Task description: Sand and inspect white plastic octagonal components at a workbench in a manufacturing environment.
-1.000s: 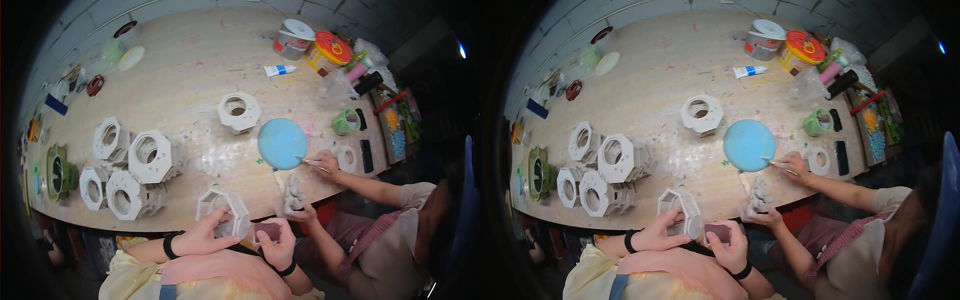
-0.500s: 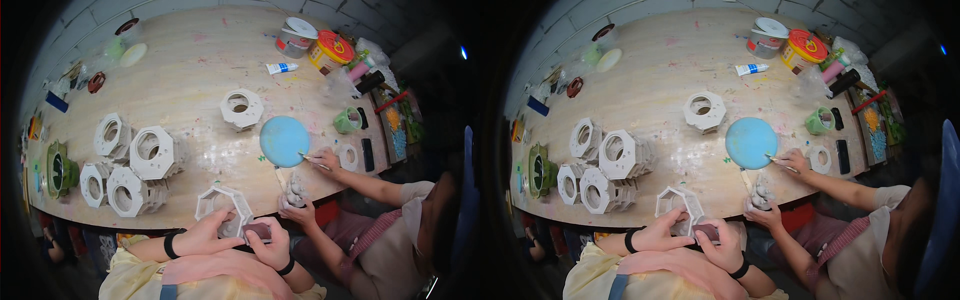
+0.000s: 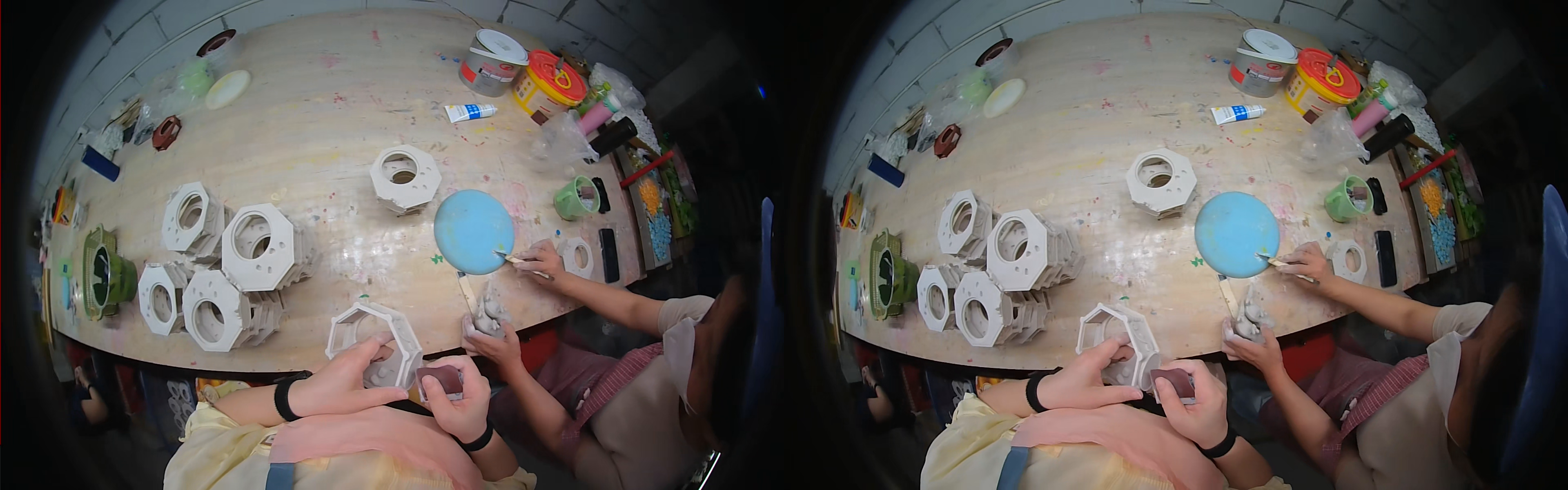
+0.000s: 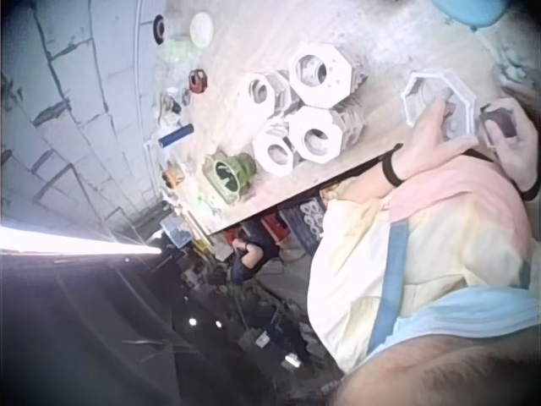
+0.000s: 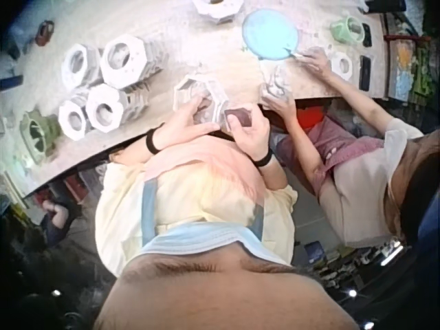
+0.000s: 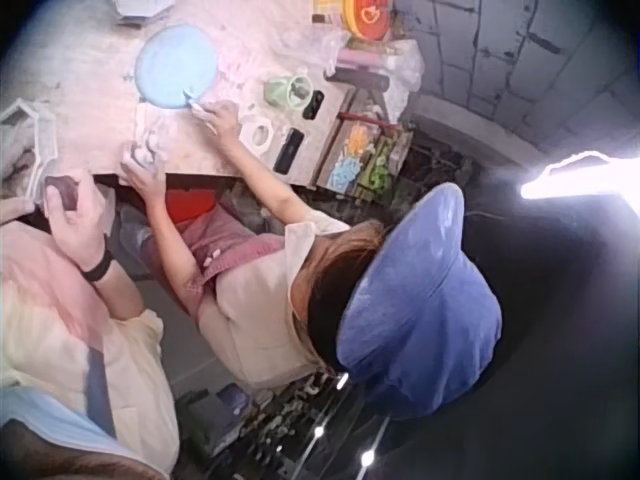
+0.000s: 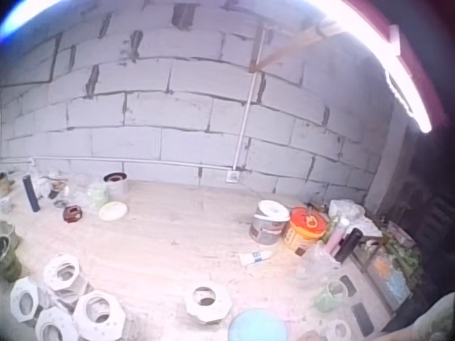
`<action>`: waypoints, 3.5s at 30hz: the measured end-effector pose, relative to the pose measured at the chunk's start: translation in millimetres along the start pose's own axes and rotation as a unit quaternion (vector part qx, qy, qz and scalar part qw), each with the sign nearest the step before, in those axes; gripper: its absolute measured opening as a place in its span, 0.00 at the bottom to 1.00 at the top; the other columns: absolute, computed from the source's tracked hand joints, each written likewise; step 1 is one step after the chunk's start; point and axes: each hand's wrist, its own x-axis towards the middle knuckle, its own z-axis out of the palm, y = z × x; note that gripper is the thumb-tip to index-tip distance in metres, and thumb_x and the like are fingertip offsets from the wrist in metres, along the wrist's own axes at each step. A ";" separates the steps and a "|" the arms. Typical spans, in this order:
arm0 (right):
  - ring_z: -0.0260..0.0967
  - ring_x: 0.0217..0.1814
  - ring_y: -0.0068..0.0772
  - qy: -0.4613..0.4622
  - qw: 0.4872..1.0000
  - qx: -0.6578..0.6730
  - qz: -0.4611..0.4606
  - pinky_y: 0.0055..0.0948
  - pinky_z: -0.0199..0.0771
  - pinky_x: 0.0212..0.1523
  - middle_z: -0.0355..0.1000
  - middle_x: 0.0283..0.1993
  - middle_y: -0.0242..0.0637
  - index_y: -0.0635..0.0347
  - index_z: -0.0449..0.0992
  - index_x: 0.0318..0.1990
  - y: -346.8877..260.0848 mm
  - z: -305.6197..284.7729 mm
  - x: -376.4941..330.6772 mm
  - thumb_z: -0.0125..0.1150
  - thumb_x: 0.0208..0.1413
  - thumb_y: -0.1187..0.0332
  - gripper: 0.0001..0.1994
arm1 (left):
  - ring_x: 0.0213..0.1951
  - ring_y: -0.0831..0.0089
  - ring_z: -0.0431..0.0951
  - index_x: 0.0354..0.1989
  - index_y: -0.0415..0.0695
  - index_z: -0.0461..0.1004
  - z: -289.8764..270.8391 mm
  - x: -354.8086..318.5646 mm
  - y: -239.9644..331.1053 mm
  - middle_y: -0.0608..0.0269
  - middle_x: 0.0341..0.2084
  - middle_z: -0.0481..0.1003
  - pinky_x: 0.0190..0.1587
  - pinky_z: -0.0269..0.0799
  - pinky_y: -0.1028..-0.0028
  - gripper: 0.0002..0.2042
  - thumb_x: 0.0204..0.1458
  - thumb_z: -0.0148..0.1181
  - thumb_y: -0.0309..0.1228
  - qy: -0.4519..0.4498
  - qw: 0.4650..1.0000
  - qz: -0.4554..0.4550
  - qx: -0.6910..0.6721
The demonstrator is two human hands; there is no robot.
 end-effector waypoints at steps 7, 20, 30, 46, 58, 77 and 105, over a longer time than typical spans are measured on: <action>0.69 0.23 0.27 -0.062 0.994 -0.065 -0.059 0.22 0.67 0.23 0.71 0.24 0.37 0.64 0.71 0.33 2.4 0.5 -1.0 0.61 0.45 0.74 0.08 | 0.41 0.55 0.71 0.57 0.34 0.53 1.6 -0.2 -7.5 0.42 0.39 0.70 0.42 0.67 0.66 0.39 0.41 0.65 0.41 0.006 1.000 0.014 0.024; 0.71 0.23 0.26 -0.074 0.994 -0.030 -0.073 0.21 0.68 0.23 0.73 0.24 0.38 0.64 0.71 0.34 -5.1 -4.1 -0.3 0.61 0.46 0.75 0.08 | 0.43 0.67 0.72 0.56 0.33 0.54 -0.9 0.4 -8.5 0.52 0.40 0.72 0.46 0.65 0.73 0.31 0.49 0.59 0.39 -0.103 0.989 -0.004 -0.106; 0.71 0.23 0.23 -0.103 0.965 -0.105 -0.218 0.20 0.69 0.24 0.73 0.24 0.37 0.64 0.70 0.33 -8.1 -2.5 5.7 0.60 0.45 0.78 0.07 | 0.44 0.72 0.70 0.52 0.35 0.59 -1.0 -0.6 -9.7 0.54 0.42 0.72 0.48 0.64 0.73 0.24 0.51 0.56 0.37 -0.128 0.978 -0.004 -0.165; 0.70 0.19 0.30 -0.039 0.979 -0.124 -0.159 0.23 0.67 0.20 0.71 0.21 0.38 0.64 0.73 0.32 -15.0 -4.6 4.6 0.61 0.43 0.78 0.06 | 0.50 0.74 0.65 0.56 0.34 0.55 -2.8 0.9 -11.7 0.55 0.49 0.66 0.53 0.60 0.74 0.24 0.52 0.53 0.30 -0.198 0.943 -0.054 -0.262; 0.72 0.22 0.31 0.066 0.981 -0.138 -0.118 0.24 0.69 0.23 0.72 0.23 0.40 0.65 0.71 0.34 -8.4 -18.3 5.2 0.60 0.45 0.75 0.08 | 0.49 0.72 0.66 0.58 0.35 0.54 -1.5 -0.8 -11.3 0.57 0.48 0.66 0.53 0.61 0.71 0.28 0.50 0.55 0.29 -0.166 0.951 -0.013 -0.260; 0.71 0.26 0.24 -0.006 0.996 -0.057 -0.073 0.21 0.70 0.26 0.73 0.26 0.38 0.64 0.70 0.36 -15.2 -9.9 -0.2 0.61 0.46 0.74 0.10 | 0.41 0.76 0.71 0.50 0.38 0.62 3.0 -2.1 -2.6 0.61 0.38 0.71 0.44 0.68 0.74 0.22 0.46 0.60 0.23 -0.073 0.988 0.014 -0.138; 0.71 0.21 0.26 -0.057 0.989 -0.081 -0.109 0.20 0.67 0.22 0.72 0.22 0.38 0.64 0.73 0.31 -11.9 -10.0 17.0 0.59 0.47 0.73 0.05 | 0.50 0.56 0.65 0.49 0.40 0.64 -3.9 7.1 -2.4 0.53 0.46 0.66 0.52 0.59 0.65 0.24 0.42 0.63 0.29 -0.056 0.977 0.201 0.036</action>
